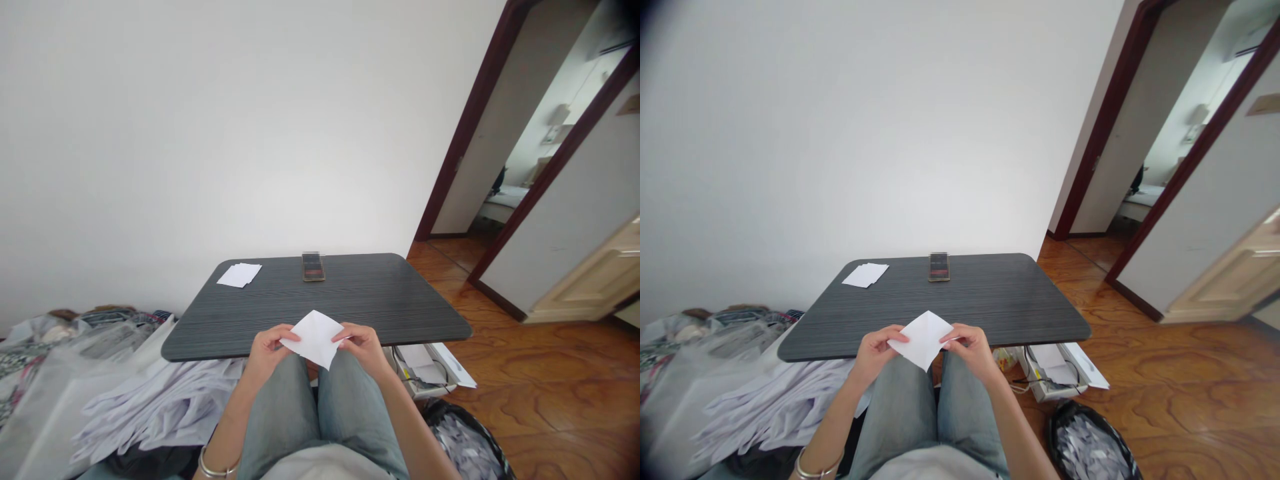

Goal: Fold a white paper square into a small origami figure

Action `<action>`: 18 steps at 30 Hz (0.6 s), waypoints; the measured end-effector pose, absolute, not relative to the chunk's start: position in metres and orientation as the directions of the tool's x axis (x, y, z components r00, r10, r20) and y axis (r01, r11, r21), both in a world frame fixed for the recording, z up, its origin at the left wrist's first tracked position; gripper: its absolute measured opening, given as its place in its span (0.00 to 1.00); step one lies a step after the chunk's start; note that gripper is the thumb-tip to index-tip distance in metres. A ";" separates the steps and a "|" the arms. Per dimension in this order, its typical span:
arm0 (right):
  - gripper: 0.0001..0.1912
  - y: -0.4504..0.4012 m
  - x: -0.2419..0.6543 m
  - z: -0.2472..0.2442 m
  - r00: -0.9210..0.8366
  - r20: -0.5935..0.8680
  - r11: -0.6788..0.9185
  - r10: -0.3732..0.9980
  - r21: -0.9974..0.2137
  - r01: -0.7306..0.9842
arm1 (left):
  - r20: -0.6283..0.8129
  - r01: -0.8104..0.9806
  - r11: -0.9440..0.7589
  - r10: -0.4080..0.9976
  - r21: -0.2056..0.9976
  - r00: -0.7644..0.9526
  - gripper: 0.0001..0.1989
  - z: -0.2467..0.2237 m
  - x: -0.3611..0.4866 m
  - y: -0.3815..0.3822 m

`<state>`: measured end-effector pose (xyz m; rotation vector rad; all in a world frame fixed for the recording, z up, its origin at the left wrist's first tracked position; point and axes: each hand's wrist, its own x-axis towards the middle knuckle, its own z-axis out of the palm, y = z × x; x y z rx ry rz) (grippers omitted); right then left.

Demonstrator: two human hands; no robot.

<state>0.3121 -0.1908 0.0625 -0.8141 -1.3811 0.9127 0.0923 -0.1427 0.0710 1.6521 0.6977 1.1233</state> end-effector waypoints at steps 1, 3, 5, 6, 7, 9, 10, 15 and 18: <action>0.03 -0.190 0.312 0.062 -0.014 0.443 0.442 0.896 -0.895 -0.060 | 0.358 -0.068 -0.364 0.838 0.929 0.412 0.06 0.071 0.092 -0.143; 0.03 -0.190 0.311 0.060 0.006 0.438 0.438 0.899 -0.897 -0.059 | 0.382 -0.065 -0.393 0.822 0.917 0.423 0.09 0.071 0.093 -0.144; 0.02 -0.190 0.311 0.059 0.013 0.431 0.431 0.902 -0.901 -0.051 | 0.405 -0.048 -0.425 0.815 0.904 0.414 0.06 0.070 0.093 -0.144; 0.02 -0.190 0.311 0.059 0.013 0.428 0.428 0.904 -0.903 -0.044 | 0.414 -0.036 -0.438 0.817 0.898 0.402 0.05 0.070 0.093 -0.144; 0.02 -0.190 0.311 0.059 0.013 0.423 0.423 0.906 -0.905 -0.036 | 0.421 -0.024 -0.448 0.819 0.894 0.391 0.04 0.070 0.093 -0.144; 0.03 -0.190 0.311 0.059 0.010 0.415 0.415 0.910 -0.910 -0.023 | 0.431 0.003 -0.467 0.819 0.884 0.377 0.05 0.071 0.093 -0.144; 0.03 -0.191 0.311 0.060 0.007 0.412 0.412 0.911 -0.911 -0.014 | 0.437 0.021 -0.479 0.817 0.877 0.375 0.06 0.072 0.093 -0.144; 0.04 -0.194 0.309 0.066 -0.025 0.391 0.391 0.920 -0.919 0.040 | 0.508 0.140 -0.568 0.802 0.811 0.314 0.04 0.081 0.097 -0.149; 0.11 -0.196 0.309 0.070 -0.046 0.364 0.366 0.930 -0.927 0.076 | 0.542 0.190 -0.603 0.788 0.775 0.291 0.03 0.086 0.100 -0.153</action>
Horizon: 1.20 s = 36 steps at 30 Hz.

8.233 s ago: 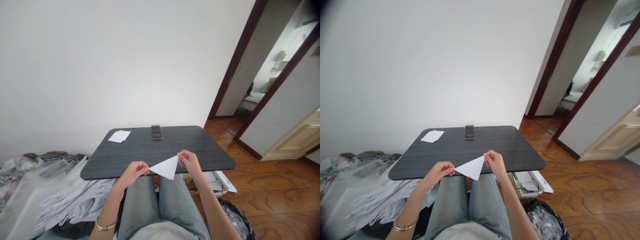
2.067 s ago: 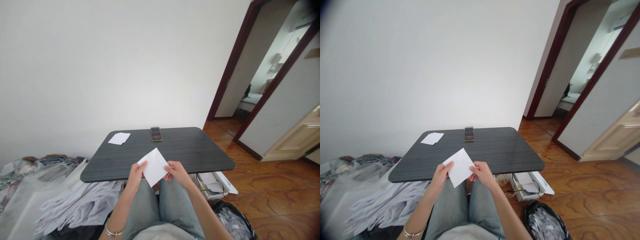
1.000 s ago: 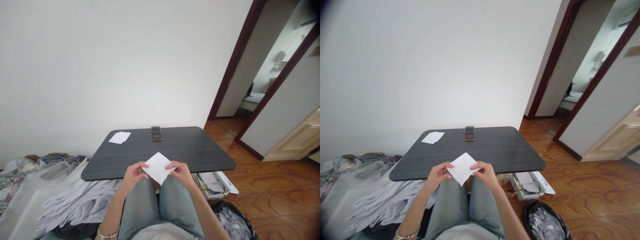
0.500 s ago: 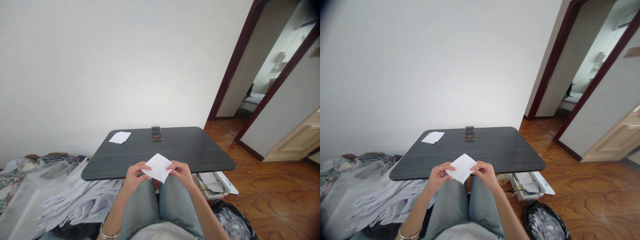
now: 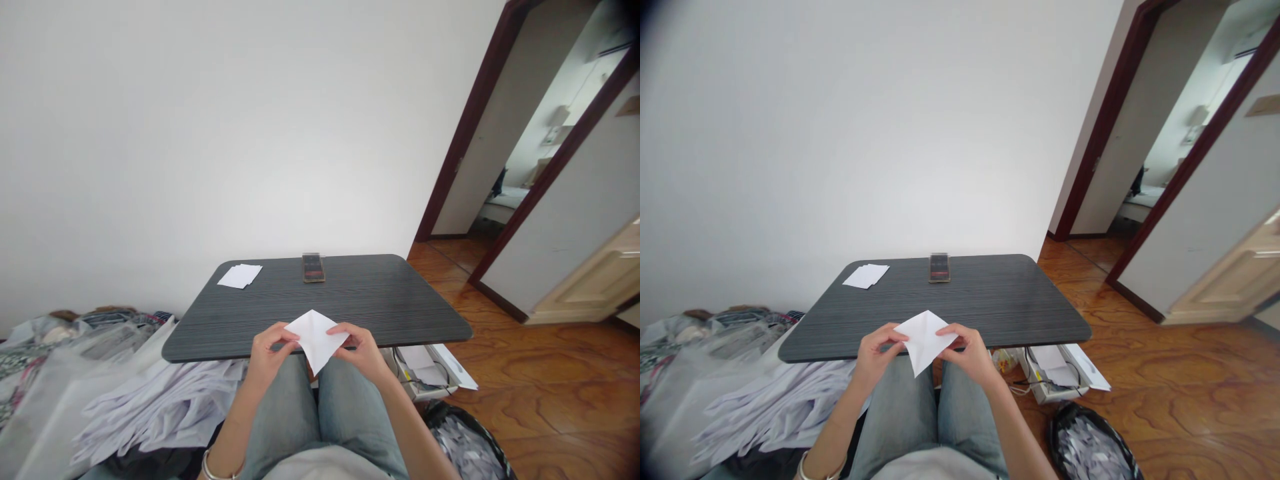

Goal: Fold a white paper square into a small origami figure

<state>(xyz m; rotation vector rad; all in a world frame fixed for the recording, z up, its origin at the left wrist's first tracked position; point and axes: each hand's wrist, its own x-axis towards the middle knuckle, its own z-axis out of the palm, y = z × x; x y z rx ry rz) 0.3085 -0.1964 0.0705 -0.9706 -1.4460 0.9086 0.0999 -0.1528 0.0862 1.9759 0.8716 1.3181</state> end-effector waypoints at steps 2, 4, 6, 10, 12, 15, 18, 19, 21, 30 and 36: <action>0.10 -0.197 0.309 0.072 -0.050 0.368 0.371 0.928 -0.924 0.088 | 0.555 0.211 -0.616 0.782 0.759 0.283 0.03 0.088 0.102 -0.155; 0.06 -0.197 0.310 0.071 -0.037 0.382 0.384 0.923 -0.920 0.079 | 0.564 0.223 -0.617 0.784 0.755 0.259 0.03 0.089 0.103 -0.157; 0.04 -0.196 0.310 0.070 -0.016 0.388 0.388 0.922 -0.920 0.061 | 0.565 0.217 -0.613 0.788 0.760 0.245 0.02 0.089 0.103 -0.157; 0.04 -0.194 0.309 0.066 0.052 0.397 0.398 0.916 -0.917 -0.009 | 0.515 0.161 -0.570 0.808 0.806 0.285 0.06 0.085 0.100 -0.155; 0.05 -0.193 0.307 0.065 0.081 0.397 0.402 0.914 -0.913 -0.062 | 0.467 0.130 -0.517 0.836 0.846 0.288 0.07 0.082 0.098 -0.153; 0.08 -0.192 0.306 0.065 0.095 0.379 0.388 0.920 -0.915 -0.111 | 0.406 0.078 -0.443 0.868 0.893 0.288 0.05 0.077 0.097 -0.149; 0.11 -0.193 0.304 0.067 0.103 0.343 0.354 0.934 -0.927 -0.122 | 0.360 0.013 -0.380 0.886 0.925 0.292 0.05 0.073 0.099 -0.149; 0.13 -0.194 0.304 0.068 0.112 0.325 0.338 0.939 -0.932 -0.128 | 0.344 -0.013 -0.356 0.891 0.934 0.297 0.06 0.073 0.100 -0.151; 0.15 -0.195 0.302 0.070 0.134 0.280 0.299 0.951 -0.941 -0.156 | 0.307 -0.070 -0.301 0.899 0.951 0.312 0.09 0.073 0.103 -0.154; 0.20 -0.195 0.298 0.075 0.202 0.136 0.179 0.970 -0.961 -0.213 | 0.223 -0.195 -0.152 0.877 0.969 0.426 0.13 0.082 0.114 -0.168; 0.16 -0.197 0.298 0.075 0.224 0.130 0.161 0.966 -0.979 -0.129 | 0.203 -0.066 -0.193 0.891 0.979 0.405 0.13 0.076 0.117 -0.164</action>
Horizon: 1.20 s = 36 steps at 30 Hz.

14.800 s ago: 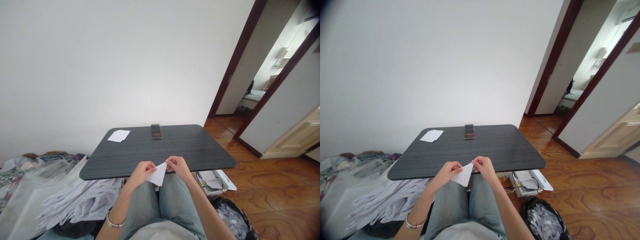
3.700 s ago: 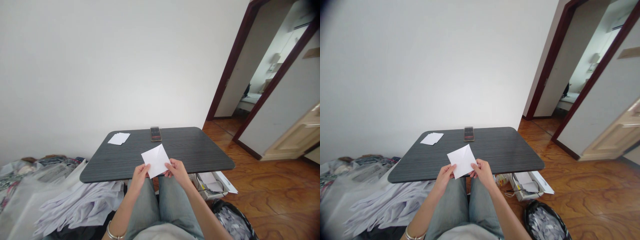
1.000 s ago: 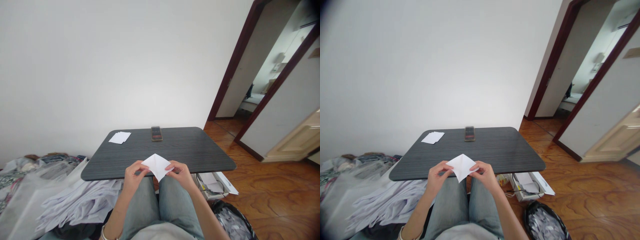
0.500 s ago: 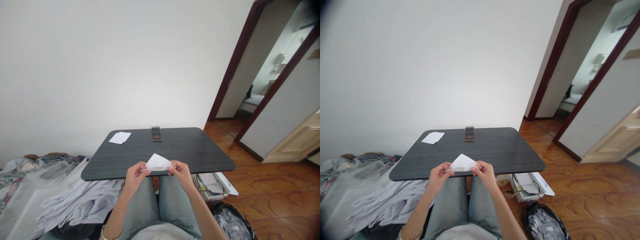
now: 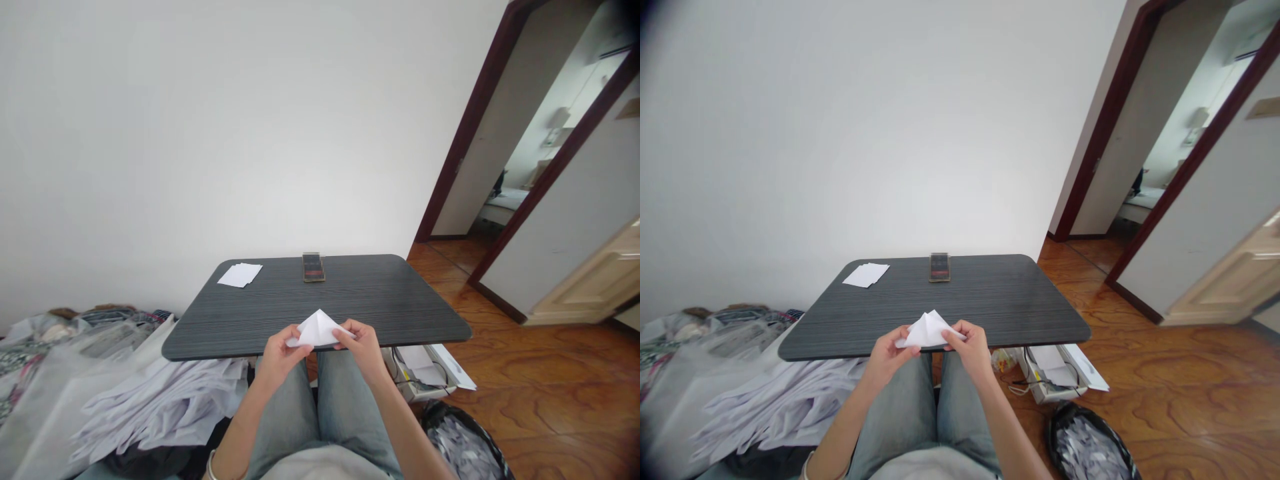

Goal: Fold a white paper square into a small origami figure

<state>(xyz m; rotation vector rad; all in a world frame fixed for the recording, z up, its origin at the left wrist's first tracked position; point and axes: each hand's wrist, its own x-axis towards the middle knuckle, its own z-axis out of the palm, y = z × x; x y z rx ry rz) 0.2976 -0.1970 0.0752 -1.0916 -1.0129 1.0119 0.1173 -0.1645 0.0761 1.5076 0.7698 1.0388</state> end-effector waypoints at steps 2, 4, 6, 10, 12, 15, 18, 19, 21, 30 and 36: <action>0.16 -0.197 0.297 0.074 0.218 0.130 0.163 0.967 -0.977 -0.139 | 0.187 0.016 -0.207 0.914 0.978 0.359 0.14 0.074 0.118 -0.163; 0.16 -0.197 0.296 0.073 0.221 0.130 0.167 0.967 -0.973 -0.159 | 0.203 0.084 -0.237 0.934 0.968 0.294 0.16 0.073 0.119 -0.163; 0.16 -0.196 0.296 0.071 0.227 0.132 0.172 0.965 -0.971 -0.168 | 0.233 0.118 -0.266 0.944 0.957 0.235 0.18 0.072 0.119 -0.163; 0.15 -0.195 0.297 0.068 0.234 0.155 0.196 0.960 -0.967 -0.163 | 0.249 0.128 -0.279 0.946 0.952 0.209 0.19 0.070 0.121 -0.165; 0.14 -0.195 0.299 0.067 0.222 0.164 0.199 0.961 -0.970 -0.142 | 0.253 0.128 -0.289 0.936 0.949 0.244 0.17 0.072 0.121 -0.166; 0.14 -0.194 0.302 0.066 0.181 0.183 0.198 0.966 -0.977 -0.073 | 0.260 0.074 -0.299 0.908 0.951 0.327 0.10 0.079 0.120 -0.167; 0.14 -0.194 0.304 0.066 0.117 0.205 0.207 0.972 -0.978 -0.008 | 0.221 0.028 -0.258 0.874 0.966 0.432 0.14 0.086 0.119 -0.167; 0.13 -0.194 0.304 0.067 0.092 0.211 0.210 0.973 -0.978 0.013 | 0.198 0.029 -0.237 0.869 0.971 0.454 0.15 0.087 0.119 -0.166; 0.12 -0.195 0.303 0.069 0.044 0.218 0.216 0.975 -0.975 0.052 | 0.167 0.031 -0.205 0.868 0.978 0.468 0.13 0.088 0.119 -0.163; 0.11 -0.197 0.301 0.075 -0.042 0.192 0.193 0.981 -0.981 0.022 | 0.262 0.035 -0.318 0.834 0.947 0.485 0.09 0.095 0.118 -0.161; 0.14 -0.196 0.300 0.075 -0.006 0.140 0.138 0.990 -0.983 -0.121 | 0.305 0.019 -0.356 0.826 0.934 0.474 0.13 0.097 0.119 -0.160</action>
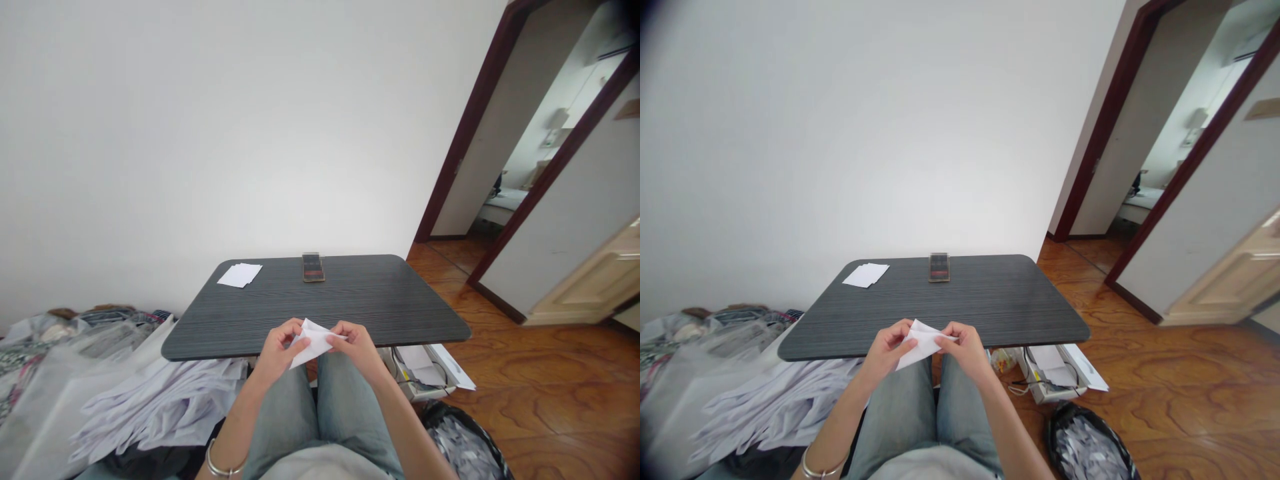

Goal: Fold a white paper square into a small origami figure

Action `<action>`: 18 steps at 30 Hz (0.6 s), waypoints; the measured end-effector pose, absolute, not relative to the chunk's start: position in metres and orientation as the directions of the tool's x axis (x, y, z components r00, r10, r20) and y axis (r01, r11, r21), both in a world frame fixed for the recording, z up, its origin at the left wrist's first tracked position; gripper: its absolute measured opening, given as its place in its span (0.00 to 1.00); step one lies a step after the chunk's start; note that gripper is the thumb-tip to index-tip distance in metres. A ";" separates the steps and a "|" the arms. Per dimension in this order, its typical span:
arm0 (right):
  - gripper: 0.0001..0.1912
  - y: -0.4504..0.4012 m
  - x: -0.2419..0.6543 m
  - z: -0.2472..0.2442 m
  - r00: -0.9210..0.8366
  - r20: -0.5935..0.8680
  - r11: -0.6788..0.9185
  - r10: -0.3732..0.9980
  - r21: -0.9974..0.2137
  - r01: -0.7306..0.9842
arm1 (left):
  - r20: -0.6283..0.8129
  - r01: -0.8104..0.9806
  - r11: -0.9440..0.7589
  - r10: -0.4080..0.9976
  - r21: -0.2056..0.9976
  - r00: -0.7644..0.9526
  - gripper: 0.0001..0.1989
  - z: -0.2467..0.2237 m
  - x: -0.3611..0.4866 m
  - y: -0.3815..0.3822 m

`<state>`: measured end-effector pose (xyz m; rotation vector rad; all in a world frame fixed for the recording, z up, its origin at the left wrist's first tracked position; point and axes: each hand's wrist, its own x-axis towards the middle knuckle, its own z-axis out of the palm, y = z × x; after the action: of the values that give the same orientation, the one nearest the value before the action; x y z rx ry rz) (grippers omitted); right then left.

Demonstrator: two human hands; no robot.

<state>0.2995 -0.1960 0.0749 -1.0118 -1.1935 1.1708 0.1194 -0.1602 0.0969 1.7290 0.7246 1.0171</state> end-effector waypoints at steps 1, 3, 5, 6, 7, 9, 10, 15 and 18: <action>0.15 -0.196 0.299 0.075 0.018 0.131 0.133 0.991 -0.980 -0.149 | 0.306 0.020 -0.354 0.835 0.935 0.457 0.14 0.096 0.120 -0.161; 0.15 -0.196 0.297 0.075 0.059 0.118 0.128 0.991 -0.973 -0.193 | 0.302 0.022 -0.341 0.859 0.940 0.414 0.15 0.094 0.124 -0.162; 0.16 -0.195 0.295 0.075 0.081 0.114 0.129 0.990 -0.967 -0.219 | 0.282 0.020 -0.311 0.885 0.950 0.370 0.15 0.091 0.127 -0.164; 0.16 -0.195 0.295 0.074 0.092 0.112 0.131 0.989 -0.964 -0.230 | 0.266 0.022 -0.291 0.899 0.956 0.349 0.15 0.090 0.129 -0.165; 0.16 -0.195 0.294 0.074 0.105 0.111 0.134 0.988 -0.961 -0.242 | 0.248 0.025 -0.271 0.911 0.962 0.329 0.15 0.088 0.131 -0.166; 0.15 -0.195 0.293 0.073 0.158 0.111 0.152 0.981 -0.948 -0.281 | 0.225 0.028 -0.243 0.931 0.970 0.287 0.15 0.086 0.133 -0.166; 0.15 -0.195 0.292 0.072 0.190 0.108 0.164 0.976 -0.937 -0.308 | 0.221 0.027 -0.236 0.938 0.971 0.265 0.16 0.085 0.134 -0.166; 0.29 -0.197 0.281 0.070 0.169 0.045 0.109 0.985 -0.913 -0.393 | 0.257 0.048 -0.266 0.955 0.963 0.147 0.16 0.081 0.137 -0.167; 0.25 -0.198 0.274 0.070 0.033 0.022 0.033 0.999 -0.932 -0.360 | 0.275 0.069 -0.285 0.953 0.956 0.126 0.14 0.077 0.139 -0.168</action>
<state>0.2738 -0.1982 0.0703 -0.9279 -0.9271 1.3205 0.1392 -0.1682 0.0765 1.5344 1.0369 1.2835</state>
